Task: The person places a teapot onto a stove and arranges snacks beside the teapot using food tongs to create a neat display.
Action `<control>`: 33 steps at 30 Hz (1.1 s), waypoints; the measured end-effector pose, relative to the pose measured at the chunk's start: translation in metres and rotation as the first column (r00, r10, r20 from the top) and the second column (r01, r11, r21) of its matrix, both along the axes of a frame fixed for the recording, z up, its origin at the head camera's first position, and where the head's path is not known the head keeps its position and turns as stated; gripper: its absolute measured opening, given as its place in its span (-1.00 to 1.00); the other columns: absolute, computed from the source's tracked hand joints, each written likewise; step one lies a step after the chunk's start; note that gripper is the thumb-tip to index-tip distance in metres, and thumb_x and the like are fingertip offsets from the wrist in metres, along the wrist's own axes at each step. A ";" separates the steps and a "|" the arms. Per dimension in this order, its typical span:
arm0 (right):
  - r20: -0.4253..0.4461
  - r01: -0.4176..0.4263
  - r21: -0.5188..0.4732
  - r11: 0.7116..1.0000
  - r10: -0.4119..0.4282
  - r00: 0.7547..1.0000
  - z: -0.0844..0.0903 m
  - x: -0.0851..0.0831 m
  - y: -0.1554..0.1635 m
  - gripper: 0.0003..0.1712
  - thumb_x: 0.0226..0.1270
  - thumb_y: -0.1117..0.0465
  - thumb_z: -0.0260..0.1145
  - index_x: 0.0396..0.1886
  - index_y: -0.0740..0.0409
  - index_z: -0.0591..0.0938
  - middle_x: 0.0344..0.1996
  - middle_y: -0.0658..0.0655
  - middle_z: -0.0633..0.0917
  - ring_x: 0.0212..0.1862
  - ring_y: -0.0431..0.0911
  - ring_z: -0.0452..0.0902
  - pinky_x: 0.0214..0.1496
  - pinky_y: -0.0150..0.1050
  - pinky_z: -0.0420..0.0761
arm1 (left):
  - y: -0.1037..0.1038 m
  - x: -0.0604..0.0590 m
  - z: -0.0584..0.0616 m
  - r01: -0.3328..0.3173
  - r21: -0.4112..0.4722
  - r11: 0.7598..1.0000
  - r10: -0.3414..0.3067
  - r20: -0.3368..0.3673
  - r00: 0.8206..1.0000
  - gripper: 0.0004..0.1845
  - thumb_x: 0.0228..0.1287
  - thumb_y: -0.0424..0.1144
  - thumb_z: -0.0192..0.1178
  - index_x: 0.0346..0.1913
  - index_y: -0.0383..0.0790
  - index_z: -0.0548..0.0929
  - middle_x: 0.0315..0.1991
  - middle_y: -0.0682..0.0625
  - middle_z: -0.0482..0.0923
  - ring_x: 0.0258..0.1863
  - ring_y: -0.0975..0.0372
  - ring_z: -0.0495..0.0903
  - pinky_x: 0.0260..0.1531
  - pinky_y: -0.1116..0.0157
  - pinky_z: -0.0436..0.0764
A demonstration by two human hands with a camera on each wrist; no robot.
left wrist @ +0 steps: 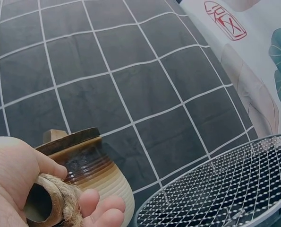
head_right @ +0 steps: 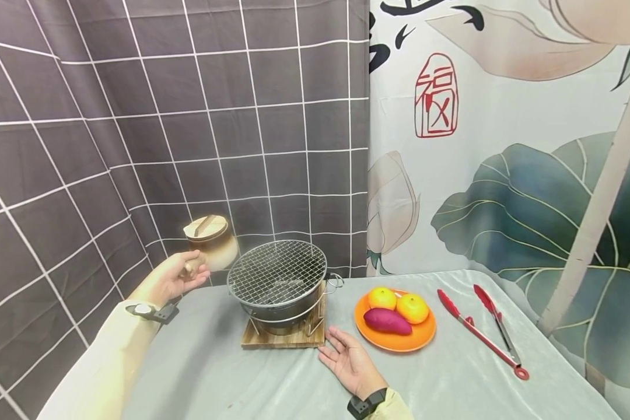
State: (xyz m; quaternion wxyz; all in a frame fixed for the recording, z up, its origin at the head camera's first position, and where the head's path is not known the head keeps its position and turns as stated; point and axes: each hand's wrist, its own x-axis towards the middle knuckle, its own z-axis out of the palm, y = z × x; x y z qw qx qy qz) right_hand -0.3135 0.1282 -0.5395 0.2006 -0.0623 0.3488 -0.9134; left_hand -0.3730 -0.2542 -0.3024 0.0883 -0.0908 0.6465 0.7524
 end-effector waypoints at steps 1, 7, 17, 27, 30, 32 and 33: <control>-0.001 0.000 0.000 1.000 0.000 1.000 0.000 0.000 0.000 -0.20 0.69 0.11 -0.18 0.57 0.39 -0.35 0.58 0.40 -0.34 0.54 0.42 -0.31 0.62 0.20 -0.05 | 0.002 0.000 0.001 -0.004 0.000 1.000 0.004 0.001 1.000 -0.73 0.62 -0.16 -0.11 0.10 -0.32 0.30 -0.44 -0.06 0.55 -0.51 0.21 0.67 -0.31 0.33 0.81; -0.001 0.002 0.003 1.000 -0.002 1.000 -0.001 0.000 0.000 -0.21 0.70 0.11 -0.19 0.57 0.39 -0.35 0.58 0.41 -0.35 0.54 0.43 -0.32 0.62 0.20 -0.06 | 0.009 -0.002 0.004 0.001 0.001 1.000 -0.001 0.006 1.000 -0.52 0.62 -0.16 -0.12 0.37 -0.43 0.20 -0.32 -0.13 0.55 -0.44 0.17 0.68 -0.21 0.32 0.81; -0.005 0.000 0.003 1.000 0.000 1.000 -0.001 0.001 0.000 -0.21 0.69 0.11 -0.19 0.57 0.39 -0.36 0.57 0.41 -0.36 0.54 0.43 -0.32 0.62 0.20 -0.06 | 0.021 -0.008 0.002 0.033 0.010 0.999 -0.033 -0.015 0.999 -0.33 0.63 -0.16 -0.15 0.55 -0.50 -0.06 -0.06 -0.27 0.50 -0.30 0.14 0.71 -0.16 0.32 0.80; -0.011 -0.002 0.006 1.000 0.002 1.000 -0.002 0.000 0.000 -0.22 0.70 0.11 -0.22 0.57 0.39 -0.36 0.57 0.41 -0.36 0.54 0.43 -0.33 0.62 0.20 -0.06 | 0.032 -0.013 0.001 0.042 0.004 0.999 -0.042 -0.010 0.999 -0.33 0.62 -0.14 -0.14 0.54 -0.50 -0.03 -0.24 -0.19 0.58 -0.35 0.16 0.72 -0.02 0.27 0.77; -0.010 -0.001 0.004 1.000 0.001 1.000 -0.001 0.000 0.000 -0.22 0.70 0.11 -0.22 0.57 0.39 -0.36 0.57 0.41 -0.36 0.54 0.43 -0.33 0.62 0.20 -0.07 | 0.034 -0.015 0.000 0.041 0.000 0.999 -0.041 -0.010 0.999 -0.33 0.62 -0.14 -0.13 0.54 -0.49 -0.02 -0.24 -0.20 0.58 -0.29 0.12 0.72 0.05 0.23 0.75; -0.008 0.002 0.005 1.000 -0.002 1.000 -0.001 0.000 0.000 -0.22 0.69 0.11 -0.21 0.57 0.39 -0.35 0.57 0.41 -0.36 0.54 0.44 -0.32 0.62 0.21 -0.06 | 0.035 -0.017 0.000 0.039 -0.002 0.999 -0.039 -0.009 0.999 -0.34 0.62 -0.14 -0.13 0.53 -0.49 -0.01 -0.24 -0.20 0.58 -0.27 0.11 0.72 0.04 0.23 0.75; -0.008 0.002 0.005 1.000 -0.002 1.000 -0.001 0.000 0.000 -0.21 0.69 0.11 -0.20 0.57 0.40 -0.35 0.57 0.42 -0.36 0.54 0.44 -0.32 0.62 0.21 -0.06 | 0.035 -0.017 -0.001 0.042 -0.002 0.999 -0.042 -0.010 0.999 -0.34 0.62 -0.13 -0.14 0.54 -0.49 -0.01 -0.23 -0.20 0.57 -0.27 0.11 0.72 0.03 0.23 0.76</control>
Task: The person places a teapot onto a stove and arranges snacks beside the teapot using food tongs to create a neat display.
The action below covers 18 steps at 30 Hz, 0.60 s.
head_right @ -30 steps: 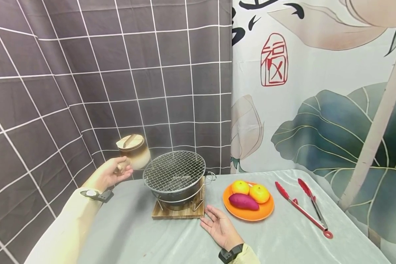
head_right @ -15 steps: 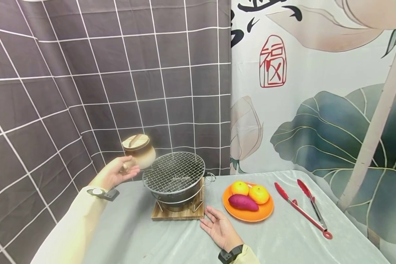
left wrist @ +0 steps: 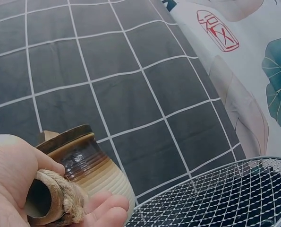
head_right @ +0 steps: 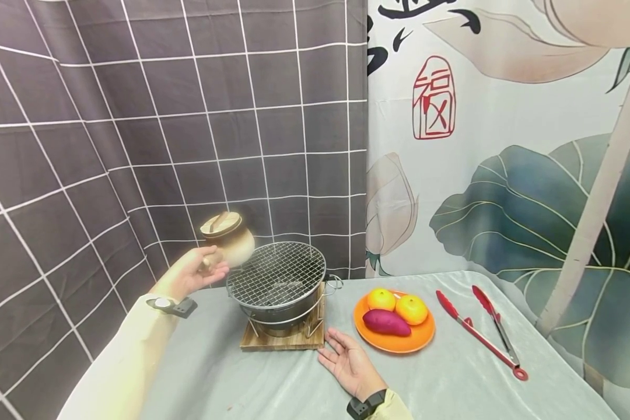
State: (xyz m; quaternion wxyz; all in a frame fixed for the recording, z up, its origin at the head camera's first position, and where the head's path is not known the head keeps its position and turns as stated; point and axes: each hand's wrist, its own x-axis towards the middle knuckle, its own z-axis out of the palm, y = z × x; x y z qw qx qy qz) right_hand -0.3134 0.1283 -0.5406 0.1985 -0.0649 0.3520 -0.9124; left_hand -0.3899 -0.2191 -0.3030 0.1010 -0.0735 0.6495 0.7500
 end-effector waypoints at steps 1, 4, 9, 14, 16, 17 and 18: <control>0.002 0.000 -0.001 1.000 0.000 1.000 0.000 0.000 0.000 -0.21 0.69 0.11 -0.20 0.57 0.40 -0.35 0.57 0.42 -0.36 0.54 0.44 -0.32 0.62 0.21 -0.06 | 0.000 -0.001 0.000 0.003 0.000 1.000 -0.003 -0.001 1.000 -0.34 0.62 -0.13 -0.14 0.53 -0.50 -0.01 -0.23 -0.20 0.57 -0.27 0.12 0.72 0.05 0.22 0.75; 0.004 0.001 -0.004 1.000 -0.001 1.000 0.000 0.000 0.000 -0.20 0.69 0.11 -0.18 0.57 0.40 -0.34 0.57 0.42 -0.36 0.54 0.44 -0.32 0.62 0.22 -0.06 | 0.002 -0.002 0.000 -0.002 0.003 1.000 0.002 0.003 1.000 -0.35 0.62 -0.12 -0.13 0.52 -0.50 0.03 -0.25 -0.18 0.56 -0.34 0.14 0.71 0.08 0.22 0.74; 0.002 0.006 0.001 1.000 -0.006 1.000 0.001 0.000 0.000 -0.21 0.69 0.11 -0.18 0.58 0.40 -0.33 0.57 0.42 -0.34 0.54 0.44 -0.31 0.62 0.21 -0.04 | 0.006 -0.003 0.004 -0.016 0.000 1.000 0.016 0.007 1.000 -0.37 0.61 -0.13 -0.11 0.52 -0.46 0.07 -0.29 -0.13 0.55 -0.42 0.18 0.70 0.01 0.27 0.76; -0.003 0.007 0.004 1.000 -0.006 1.000 0.001 -0.001 0.000 -0.21 0.69 0.11 -0.19 0.57 0.40 -0.34 0.57 0.42 -0.35 0.54 0.44 -0.32 0.62 0.20 -0.03 | 0.009 -0.003 0.005 0.005 -0.012 1.000 -0.005 0.009 1.000 -0.34 0.62 -0.14 -0.13 0.55 -0.45 0.00 -0.25 -0.14 0.53 -0.41 0.17 0.69 -0.02 0.29 0.77; -0.002 0.003 0.002 1.000 -0.003 1.000 0.001 0.000 0.000 -0.20 0.69 0.10 -0.18 0.57 0.40 -0.35 0.57 0.42 -0.36 0.54 0.44 -0.33 0.62 0.20 -0.04 | 0.010 -0.004 0.004 0.004 -0.018 1.000 -0.004 0.011 1.000 -0.35 0.62 -0.14 -0.12 0.55 -0.44 0.01 -0.24 -0.14 0.52 -0.41 0.17 0.69 0.08 0.25 0.73; 0.001 0.003 0.001 1.000 -0.003 1.000 0.001 0.000 0.000 -0.20 0.69 0.10 -0.18 0.57 0.40 -0.35 0.57 0.42 -0.36 0.54 0.43 -0.33 0.62 0.20 -0.04 | 0.011 -0.004 0.004 0.006 -0.022 1.000 -0.006 0.010 1.000 -0.35 0.62 -0.14 -0.13 0.55 -0.44 0.01 -0.23 -0.15 0.52 -0.40 0.17 0.69 0.10 0.24 0.72; 0.002 0.001 0.001 1.000 -0.001 1.000 0.001 0.000 0.000 -0.19 0.69 0.10 -0.18 0.57 0.40 -0.35 0.57 0.42 -0.37 0.54 0.43 -0.33 0.62 0.20 -0.04 | 0.012 -0.004 0.003 0.006 -0.027 1.000 -0.006 0.010 1.000 -0.35 0.62 -0.14 -0.13 0.55 -0.44 0.02 -0.22 -0.15 0.52 -0.39 0.17 0.69 0.13 0.23 0.70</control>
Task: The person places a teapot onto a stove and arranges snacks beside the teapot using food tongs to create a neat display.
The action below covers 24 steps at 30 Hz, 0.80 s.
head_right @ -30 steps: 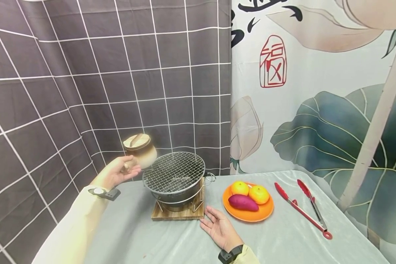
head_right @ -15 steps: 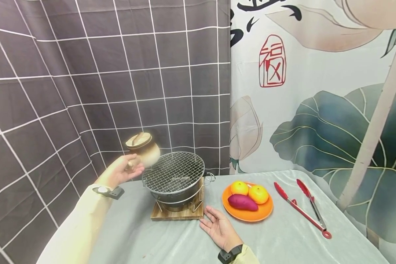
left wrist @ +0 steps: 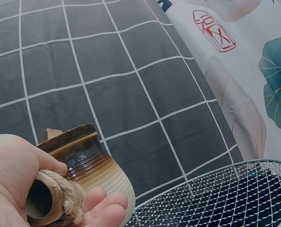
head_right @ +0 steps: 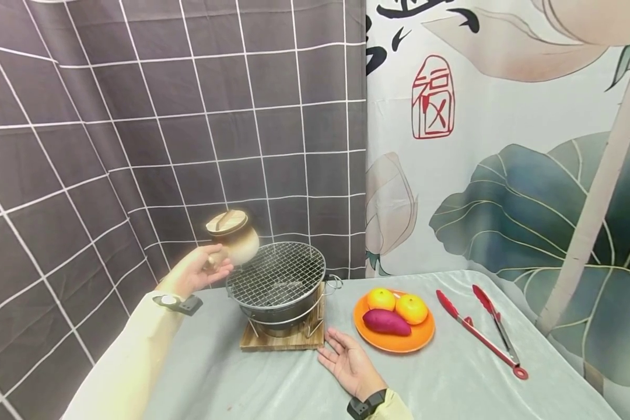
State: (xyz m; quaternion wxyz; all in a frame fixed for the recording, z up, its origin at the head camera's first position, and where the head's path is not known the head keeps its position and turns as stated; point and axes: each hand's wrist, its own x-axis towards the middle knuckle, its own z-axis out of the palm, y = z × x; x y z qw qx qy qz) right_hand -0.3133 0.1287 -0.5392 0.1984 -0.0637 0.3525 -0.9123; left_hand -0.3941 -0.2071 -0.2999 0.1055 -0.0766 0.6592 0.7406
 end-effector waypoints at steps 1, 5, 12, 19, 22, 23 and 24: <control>0.003 0.000 -0.001 1.000 0.000 1.000 0.000 0.000 0.000 -0.19 0.69 0.10 -0.18 0.57 0.40 -0.36 0.57 0.42 -0.37 0.54 0.43 -0.33 0.62 0.20 -0.04 | 0.001 0.000 -0.001 0.002 -0.007 1.000 -0.002 -0.003 1.000 -0.36 0.62 -0.13 -0.13 0.54 -0.45 0.03 -0.21 -0.16 0.51 -0.38 0.17 0.69 0.15 0.22 0.69; 0.002 0.002 -0.003 1.000 -0.002 1.000 0.000 0.000 0.001 -0.20 0.69 0.10 -0.19 0.57 0.40 -0.36 0.57 0.41 -0.36 0.55 0.42 -0.33 0.63 0.19 -0.04 | 0.005 -0.002 -0.003 0.014 -0.029 0.999 -0.015 -0.017 1.000 -0.37 0.62 -0.13 -0.15 0.52 -0.50 0.06 -0.17 -0.17 0.49 -0.35 0.18 0.68 0.18 0.22 0.68; -0.013 0.011 0.001 1.000 -0.011 1.000 0.001 0.000 0.001 -0.21 0.70 0.09 -0.22 0.56 0.42 -0.35 0.56 0.42 -0.37 0.54 0.43 -0.33 0.62 0.20 -0.04 | 0.014 -0.006 -0.007 0.022 -0.051 0.998 -0.023 -0.012 1.000 -0.40 0.61 -0.14 -0.13 0.46 -0.54 0.14 -0.21 -0.17 0.51 -0.39 0.17 0.68 0.05 0.26 0.75; 0.002 -0.005 -0.015 1.000 0.005 1.000 -0.001 0.000 0.000 -0.23 0.70 0.12 -0.23 0.57 0.41 -0.35 0.57 0.41 -0.38 0.54 0.42 -0.35 0.62 0.19 -0.05 | 0.017 -0.011 -0.012 0.018 -0.033 0.999 -0.018 0.001 1.000 -0.38 0.61 -0.15 -0.13 0.48 -0.54 0.08 -0.14 -0.21 0.47 -0.37 0.16 0.67 -0.17 0.33 0.80; -0.002 -0.003 -0.006 1.000 0.003 1.000 0.000 0.000 0.000 -0.22 0.69 0.11 -0.23 0.57 0.41 -0.35 0.57 0.42 -0.37 0.54 0.43 -0.34 0.62 0.19 -0.04 | 0.018 -0.012 -0.014 0.027 -0.039 0.999 -0.027 -0.012 1.000 -0.39 0.61 -0.15 -0.12 0.47 -0.54 0.09 -0.17 -0.20 0.48 -0.39 0.16 0.67 -0.13 0.31 0.80; -0.004 -0.003 -0.002 1.000 0.003 1.000 0.000 0.000 0.000 -0.22 0.69 0.11 -0.22 0.57 0.42 -0.35 0.57 0.42 -0.37 0.54 0.43 -0.34 0.62 0.19 -0.03 | 0.018 -0.013 -0.014 0.024 -0.044 0.999 -0.024 -0.015 1.000 -0.41 0.61 -0.15 -0.11 0.45 -0.53 0.12 -0.19 -0.20 0.50 -0.40 0.17 0.68 -0.09 0.29 0.79; -0.002 -0.003 -0.001 1.000 0.003 1.000 0.000 0.000 0.000 -0.22 0.69 0.11 -0.22 0.57 0.41 -0.35 0.57 0.42 -0.37 0.54 0.43 -0.33 0.62 0.19 -0.03 | 0.019 -0.013 -0.015 0.025 -0.050 0.998 -0.026 -0.018 0.999 -0.42 0.61 -0.15 -0.11 0.43 -0.52 0.15 -0.22 -0.19 0.51 -0.41 0.18 0.68 -0.04 0.27 0.78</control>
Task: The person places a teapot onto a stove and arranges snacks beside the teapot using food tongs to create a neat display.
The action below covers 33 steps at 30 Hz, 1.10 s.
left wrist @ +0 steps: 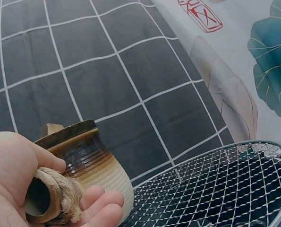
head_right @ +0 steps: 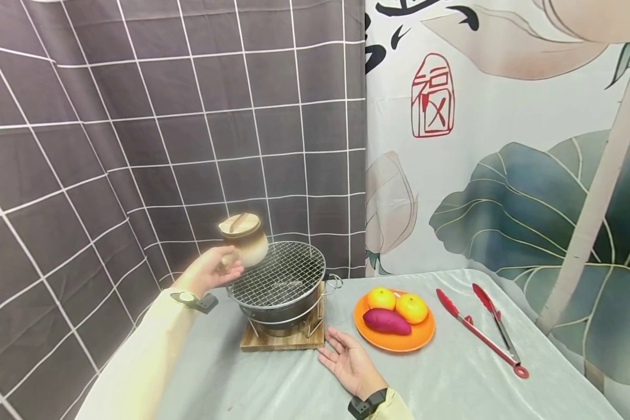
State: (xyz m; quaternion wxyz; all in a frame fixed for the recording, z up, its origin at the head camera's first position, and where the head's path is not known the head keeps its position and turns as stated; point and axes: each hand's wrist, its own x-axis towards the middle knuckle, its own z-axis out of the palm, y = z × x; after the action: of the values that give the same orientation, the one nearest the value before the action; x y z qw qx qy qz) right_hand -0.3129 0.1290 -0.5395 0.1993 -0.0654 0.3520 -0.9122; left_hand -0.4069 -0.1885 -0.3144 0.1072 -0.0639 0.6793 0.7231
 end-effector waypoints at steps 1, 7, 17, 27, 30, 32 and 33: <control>0.000 0.000 0.001 1.000 0.000 1.000 0.000 0.000 0.000 -0.22 0.69 0.12 -0.22 0.57 0.41 -0.35 0.57 0.42 -0.36 0.54 0.43 -0.33 0.62 0.19 -0.03 | 0.000 0.000 0.000 -0.003 -0.003 1.000 0.003 -0.004 1.000 -0.45 0.61 -0.15 -0.10 0.40 -0.51 0.19 -0.25 -0.18 0.53 -0.44 0.18 0.68 -0.05 0.27 0.78; 0.006 -0.008 -0.001 1.000 0.008 1.000 0.001 0.001 0.000 -0.23 0.70 0.12 -0.24 0.56 0.41 -0.37 0.57 0.42 -0.38 0.54 0.43 -0.33 0.62 0.20 -0.05 | 0.002 -0.001 -0.002 -0.016 -0.007 1.000 0.016 -0.016 1.000 -0.58 0.60 -0.16 -0.06 0.24 -0.47 0.32 -0.36 -0.14 0.56 -0.50 0.21 0.67 -0.29 0.33 0.81; 0.001 -0.010 0.006 1.000 0.010 1.000 -0.001 0.002 0.001 -0.23 0.70 0.11 -0.27 0.56 0.40 -0.38 0.56 0.42 -0.39 0.54 0.43 -0.34 0.63 0.19 -0.07 | 0.008 -0.002 -0.004 -0.006 -0.054 0.999 0.005 -0.012 1.000 -0.40 0.59 -0.15 -0.07 0.45 -0.54 0.16 -0.15 -0.26 0.53 -0.44 0.17 0.69 -0.21 0.30 0.82; 0.003 -0.011 -0.002 1.000 0.011 1.000 0.000 0.001 0.001 -0.22 0.70 0.11 -0.25 0.57 0.40 -0.39 0.56 0.41 -0.40 0.54 0.42 -0.35 0.63 0.19 -0.08 | 0.009 -0.003 -0.006 -0.008 -0.097 0.995 0.004 -0.039 0.999 -0.44 0.58 -0.17 -0.04 0.37 -0.58 0.26 -0.23 -0.26 0.60 -0.52 0.19 0.69 -0.30 0.31 0.82; 0.002 -0.009 0.000 1.000 0.009 1.000 0.000 0.001 0.001 -0.21 0.69 0.11 -0.23 0.57 0.40 -0.38 0.56 0.42 -0.39 0.54 0.42 -0.34 0.63 0.19 -0.07 | 0.009 -0.005 -0.006 -0.013 -0.102 0.995 0.009 -0.039 0.999 -0.43 0.58 -0.17 -0.04 0.39 -0.58 0.25 -0.24 -0.24 0.60 -0.51 0.19 0.69 -0.32 0.31 0.82; 0.002 -0.007 0.002 1.000 0.007 1.000 0.000 0.000 0.000 -0.22 0.69 0.11 -0.24 0.57 0.40 -0.37 0.57 0.42 -0.38 0.54 0.42 -0.33 0.63 0.19 -0.05 | 0.008 -0.005 -0.005 -0.016 -0.105 0.994 0.012 -0.038 0.999 -0.43 0.57 -0.16 -0.04 0.39 -0.56 0.25 -0.23 -0.24 0.60 -0.50 0.18 0.70 -0.29 0.29 0.82; 0.002 -0.007 0.003 1.000 0.007 1.000 0.000 0.000 0.000 -0.22 0.69 0.11 -0.24 0.57 0.40 -0.37 0.57 0.42 -0.38 0.54 0.42 -0.33 0.63 0.19 -0.05 | 0.008 -0.006 -0.005 -0.015 -0.107 0.994 0.011 -0.040 0.999 -0.42 0.57 -0.16 -0.04 0.40 -0.56 0.24 -0.21 -0.25 0.61 -0.49 0.17 0.70 -0.25 0.27 0.83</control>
State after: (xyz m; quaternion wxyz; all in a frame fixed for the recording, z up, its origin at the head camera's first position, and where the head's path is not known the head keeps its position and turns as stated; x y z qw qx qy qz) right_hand -0.3130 0.1293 -0.5391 0.2027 -0.0653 0.3530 -0.9111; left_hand -0.4127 -0.1807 -0.3197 0.0857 -0.0599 0.7188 0.6873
